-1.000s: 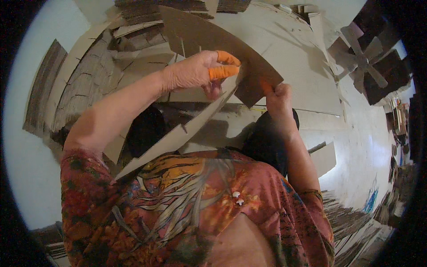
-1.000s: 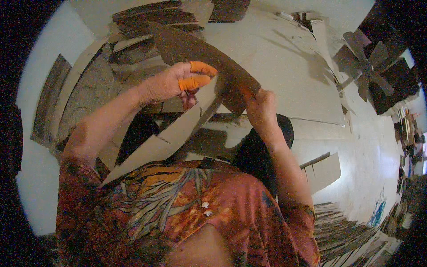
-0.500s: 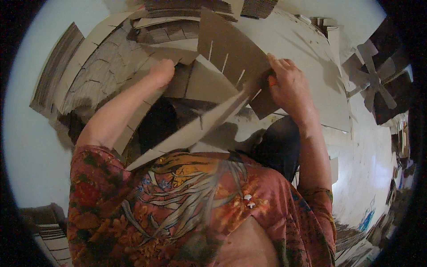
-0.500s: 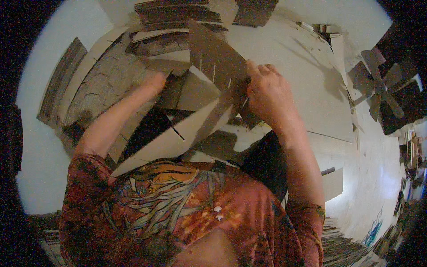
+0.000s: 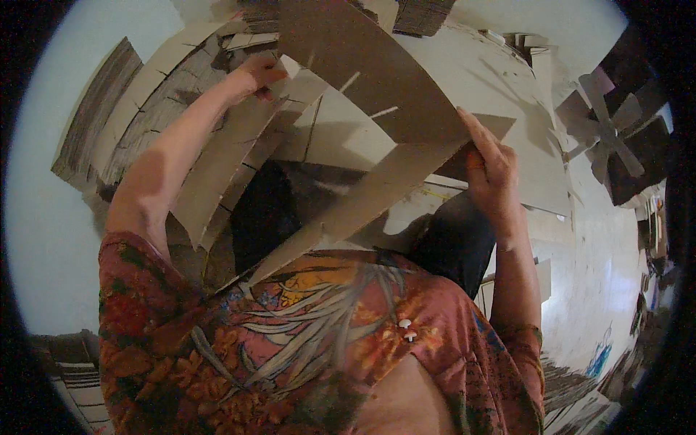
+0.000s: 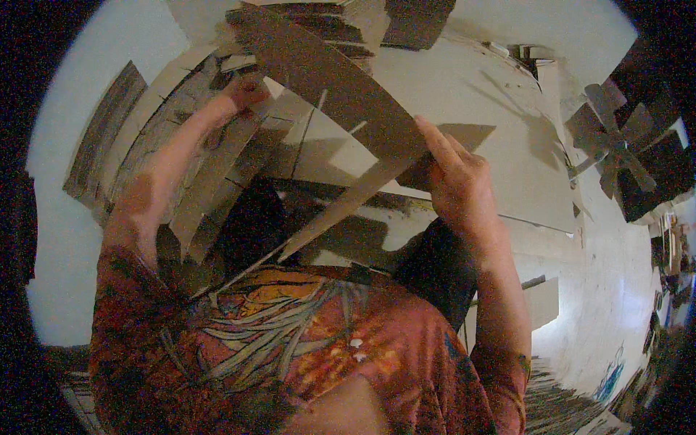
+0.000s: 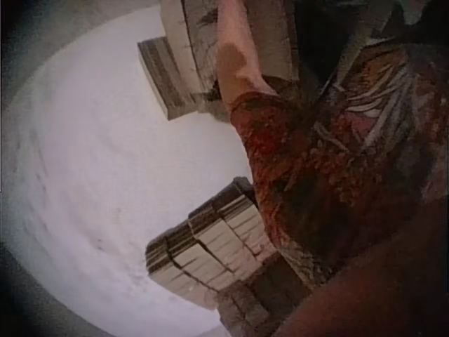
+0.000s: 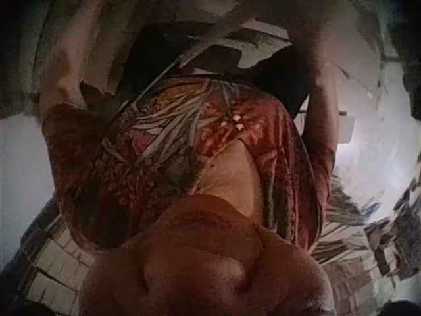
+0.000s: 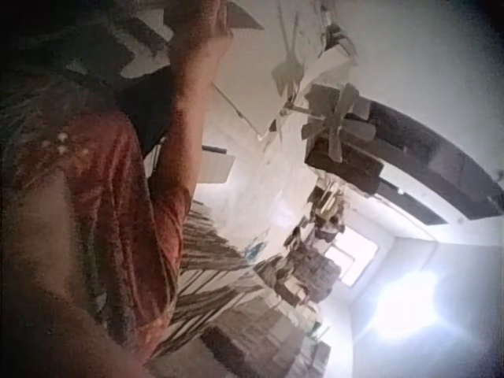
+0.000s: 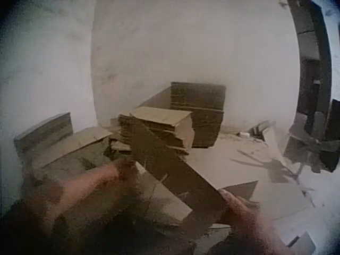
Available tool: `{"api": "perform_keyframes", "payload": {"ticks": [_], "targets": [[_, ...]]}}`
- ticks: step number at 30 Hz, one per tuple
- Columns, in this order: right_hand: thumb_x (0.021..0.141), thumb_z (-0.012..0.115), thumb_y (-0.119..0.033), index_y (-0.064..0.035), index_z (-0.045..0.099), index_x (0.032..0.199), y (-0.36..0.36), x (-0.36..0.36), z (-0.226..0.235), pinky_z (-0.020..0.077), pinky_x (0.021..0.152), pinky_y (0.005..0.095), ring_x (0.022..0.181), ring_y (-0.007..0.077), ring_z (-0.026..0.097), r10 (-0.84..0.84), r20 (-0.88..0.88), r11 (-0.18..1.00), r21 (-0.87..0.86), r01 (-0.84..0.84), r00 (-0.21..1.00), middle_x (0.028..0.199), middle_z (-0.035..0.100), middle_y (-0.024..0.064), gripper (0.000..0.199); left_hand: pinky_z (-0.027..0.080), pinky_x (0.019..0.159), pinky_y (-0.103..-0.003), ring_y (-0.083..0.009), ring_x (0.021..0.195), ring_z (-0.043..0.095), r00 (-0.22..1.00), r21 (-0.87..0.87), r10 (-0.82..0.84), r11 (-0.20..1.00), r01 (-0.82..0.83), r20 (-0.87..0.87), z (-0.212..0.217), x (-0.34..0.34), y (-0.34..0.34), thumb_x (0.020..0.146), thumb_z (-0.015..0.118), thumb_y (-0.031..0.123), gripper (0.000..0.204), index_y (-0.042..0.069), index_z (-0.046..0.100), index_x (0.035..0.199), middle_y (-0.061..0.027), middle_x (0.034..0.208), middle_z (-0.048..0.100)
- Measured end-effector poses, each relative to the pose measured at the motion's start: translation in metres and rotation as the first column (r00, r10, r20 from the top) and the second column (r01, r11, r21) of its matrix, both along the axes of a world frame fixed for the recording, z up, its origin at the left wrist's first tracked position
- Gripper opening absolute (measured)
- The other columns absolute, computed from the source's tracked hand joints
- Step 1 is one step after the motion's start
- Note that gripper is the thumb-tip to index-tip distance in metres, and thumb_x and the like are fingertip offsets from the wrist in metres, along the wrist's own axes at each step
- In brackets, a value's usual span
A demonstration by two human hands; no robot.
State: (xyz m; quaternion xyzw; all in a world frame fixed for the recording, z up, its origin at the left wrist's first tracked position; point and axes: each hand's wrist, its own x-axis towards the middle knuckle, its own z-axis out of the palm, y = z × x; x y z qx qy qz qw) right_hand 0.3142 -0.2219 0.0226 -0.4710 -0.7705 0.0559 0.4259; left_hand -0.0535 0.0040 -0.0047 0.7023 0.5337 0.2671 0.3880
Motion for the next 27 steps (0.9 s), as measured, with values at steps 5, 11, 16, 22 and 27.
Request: {"api": "perform_keyframes", "payload": {"ticks": [5,11,16,22,27], "targets": [[0.069,0.042,0.014,-0.0062,0.052,0.122,-0.002,-0.01,0.011,0.0454,0.084,0.0326,0.101,0.0339,0.059,-0.063,-0.004,0.997,0.033,0.063,0.998,0.11,0.059,0.0221,0.058,0.044,0.048,-0.023,-0.0107,0.054,0.054,0.957,-0.291,-0.208,0.92,0.261,0.202,0.021,0.067,-0.043,0.082,0.064,0.024,0.028,0.002,0.057,0.097,-0.0027,0.072,0.055],[0.069,0.044,0.012,-0.0059,0.05,0.123,-0.002,-0.004,0.004,0.0467,0.077,0.0352,0.089,0.0361,0.06,-0.102,0.059,0.992,-0.071,0.106,0.993,0.099,0.06,0.0211,0.057,0.045,0.05,-0.022,-0.011,0.057,0.055,0.882,-0.406,-0.315,0.797,0.446,0.35,0.036,0.122,-0.095,0.085,0.061,0.024,0.027,0.004,0.054,0.101,-0.0021,0.078,0.055],[0.07,0.046,0.009,-0.0066,0.049,0.122,0.007,0.007,-0.009,0.0472,0.07,0.0435,0.08,0.0408,0.058,-0.043,0.067,0.996,-0.08,0.049,0.997,0.093,0.059,0.0212,0.055,0.048,0.056,-0.026,-0.0154,0.07,0.062,0.908,-0.256,-0.349,0.878,0.403,0.233,0.016,0.114,-0.067,0.086,0.056,0.044,0.046,0.003,0.054,0.108,-0.0068,0.085,0.06],[0.071,0.047,0.006,-0.0071,0.047,0.124,0.01,0.003,-0.013,0.0476,0.073,0.0453,0.083,0.0418,0.058,-0.103,0.293,0.951,-0.251,0.18,0.95,0.095,0.06,0.0225,0.055,0.049,0.074,-0.04,-0.0338,0.091,0.061,0.564,0.258,0.137,0.956,0.141,-0.815,-0.077,0.049,-0.029,0.081,0.062,0.037,0.041,0.001,0.06,0.102,-0.0142,0.104,0.062],[0.073,0.047,0.008,-0.0067,0.047,0.126,0.012,-0.002,-0.01,0.0458,0.079,0.0397,0.086,0.0397,0.057,-0.118,0.202,0.927,-0.33,0.181,0.972,0.096,0.06,0.0244,0.055,0.049,0.075,-0.041,-0.0342,0.089,0.061,0.524,0.169,0.222,0.975,-0.147,-0.822,-0.113,0.005,0.009,0.08,0.062,0.018,0.021,0.0,0.063,0.092,-0.0151,0.093,0.064]]}}
